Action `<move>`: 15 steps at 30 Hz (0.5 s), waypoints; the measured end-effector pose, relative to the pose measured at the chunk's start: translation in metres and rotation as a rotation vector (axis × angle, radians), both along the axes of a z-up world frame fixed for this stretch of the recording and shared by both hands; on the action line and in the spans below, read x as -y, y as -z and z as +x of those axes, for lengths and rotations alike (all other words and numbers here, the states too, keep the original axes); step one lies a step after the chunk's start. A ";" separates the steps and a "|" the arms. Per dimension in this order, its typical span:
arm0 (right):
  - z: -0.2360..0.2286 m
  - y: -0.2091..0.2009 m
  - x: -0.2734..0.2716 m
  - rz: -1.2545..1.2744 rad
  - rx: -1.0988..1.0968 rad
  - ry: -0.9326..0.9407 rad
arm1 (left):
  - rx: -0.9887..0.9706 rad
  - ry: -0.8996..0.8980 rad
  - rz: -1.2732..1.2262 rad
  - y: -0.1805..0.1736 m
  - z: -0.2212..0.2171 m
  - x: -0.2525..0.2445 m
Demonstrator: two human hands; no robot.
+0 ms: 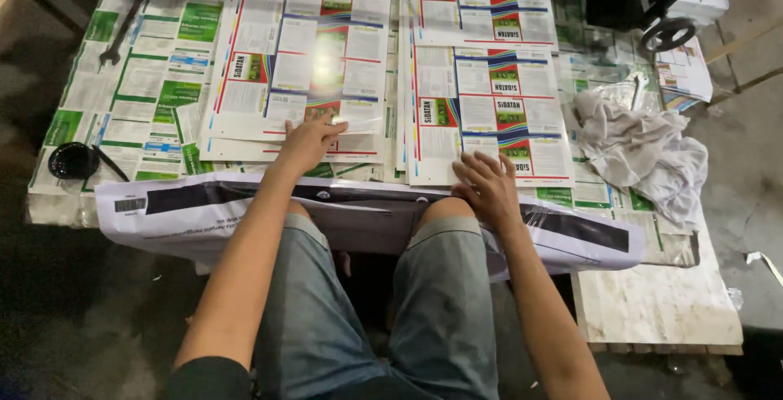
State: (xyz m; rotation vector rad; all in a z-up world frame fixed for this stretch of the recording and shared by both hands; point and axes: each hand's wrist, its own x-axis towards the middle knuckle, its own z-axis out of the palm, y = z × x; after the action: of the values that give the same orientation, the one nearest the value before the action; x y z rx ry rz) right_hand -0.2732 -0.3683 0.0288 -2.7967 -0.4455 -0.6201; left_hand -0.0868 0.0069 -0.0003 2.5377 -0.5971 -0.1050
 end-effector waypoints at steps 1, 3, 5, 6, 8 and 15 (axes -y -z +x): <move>-0.002 0.001 -0.001 0.001 0.000 -0.006 | 0.000 -0.006 0.001 0.000 0.005 0.000; -0.005 0.004 -0.001 0.019 0.090 -0.021 | -0.024 0.026 0.014 0.003 0.017 0.001; -0.006 0.006 0.000 0.025 0.132 -0.024 | -0.036 0.029 0.025 -0.005 0.022 0.002; -0.006 0.008 -0.001 0.035 0.173 -0.021 | -0.048 0.038 0.040 -0.009 0.024 0.002; -0.009 0.007 -0.002 0.016 0.203 -0.016 | -0.047 0.040 0.030 -0.010 0.028 0.003; -0.010 -0.003 -0.003 -0.020 0.306 -0.005 | -0.035 0.061 0.038 -0.012 0.054 0.008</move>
State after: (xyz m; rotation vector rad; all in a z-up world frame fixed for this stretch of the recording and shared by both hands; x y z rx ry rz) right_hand -0.2835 -0.3652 0.0316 -2.7241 -0.5165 -1.0545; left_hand -0.0329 -0.0014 0.0122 2.5493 -0.6655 -0.1834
